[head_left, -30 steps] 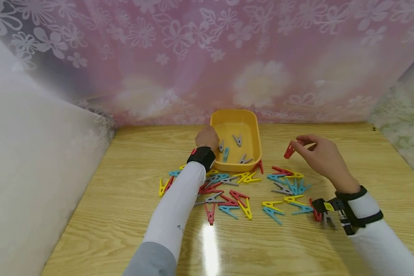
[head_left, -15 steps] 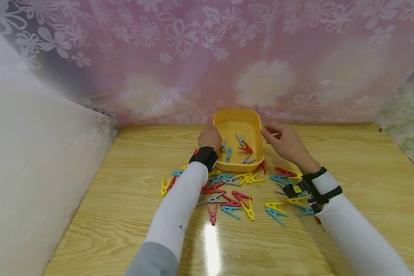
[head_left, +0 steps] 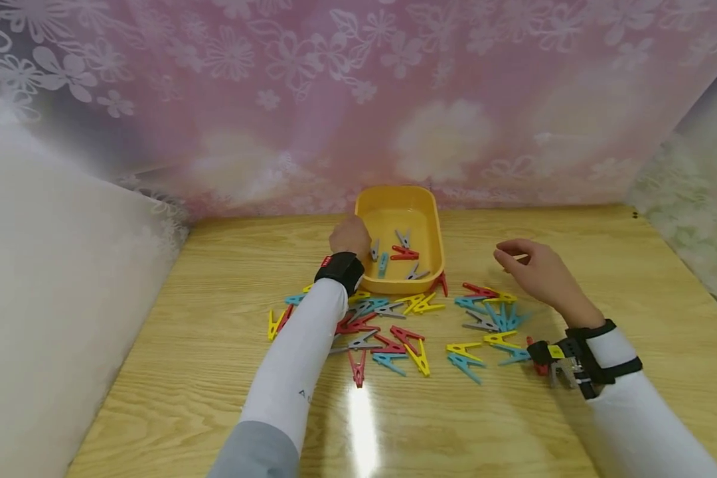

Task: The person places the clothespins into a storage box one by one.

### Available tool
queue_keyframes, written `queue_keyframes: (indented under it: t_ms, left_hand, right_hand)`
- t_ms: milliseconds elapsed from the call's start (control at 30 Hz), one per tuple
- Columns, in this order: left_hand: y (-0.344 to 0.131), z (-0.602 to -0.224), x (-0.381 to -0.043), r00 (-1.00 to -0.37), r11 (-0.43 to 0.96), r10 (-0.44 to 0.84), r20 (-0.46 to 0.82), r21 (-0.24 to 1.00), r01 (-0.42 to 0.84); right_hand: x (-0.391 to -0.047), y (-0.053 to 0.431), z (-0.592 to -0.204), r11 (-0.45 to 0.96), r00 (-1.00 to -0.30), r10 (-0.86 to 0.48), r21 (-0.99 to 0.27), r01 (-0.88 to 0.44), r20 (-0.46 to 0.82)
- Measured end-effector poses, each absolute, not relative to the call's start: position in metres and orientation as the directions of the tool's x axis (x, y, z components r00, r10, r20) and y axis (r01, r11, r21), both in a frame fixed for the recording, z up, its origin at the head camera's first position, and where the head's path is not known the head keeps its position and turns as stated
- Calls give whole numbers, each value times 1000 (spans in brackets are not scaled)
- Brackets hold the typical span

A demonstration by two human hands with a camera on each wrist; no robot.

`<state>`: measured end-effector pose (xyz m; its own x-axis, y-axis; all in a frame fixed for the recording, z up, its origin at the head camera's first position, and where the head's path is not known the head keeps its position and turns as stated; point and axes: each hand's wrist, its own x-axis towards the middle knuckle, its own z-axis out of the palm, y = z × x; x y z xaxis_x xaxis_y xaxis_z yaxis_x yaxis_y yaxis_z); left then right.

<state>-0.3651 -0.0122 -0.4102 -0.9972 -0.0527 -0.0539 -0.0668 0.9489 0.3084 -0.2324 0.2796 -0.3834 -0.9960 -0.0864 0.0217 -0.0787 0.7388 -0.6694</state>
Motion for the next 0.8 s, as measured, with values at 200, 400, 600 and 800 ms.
queue_keyframes:
  t_ms: [200, 400, 600, 800]
  left_hand:
    - [-13, -405, -361, -996, 947, -54, -68, 312, -72]
    - [-11, -403, -358, -997, 948, -58, -60, 309, -73]
    - [-11, -406, -360, -996, 947, -50, -68, 313, -69]
    - [-12, -406, -362, -997, 948, -56, -59, 309, -71]
  right_hand:
    - [-207, 308, -389, 788, -1000, -12, -616, -4, -8]
    - [-188, 329, -394, 841, -982, -51, -538, 57, -184]
    - [-165, 340, -401, 867, -922, -87, -485, 117, -378]
    - [-148, 346, -407, 877, -915, -73, -462, 131, -397]
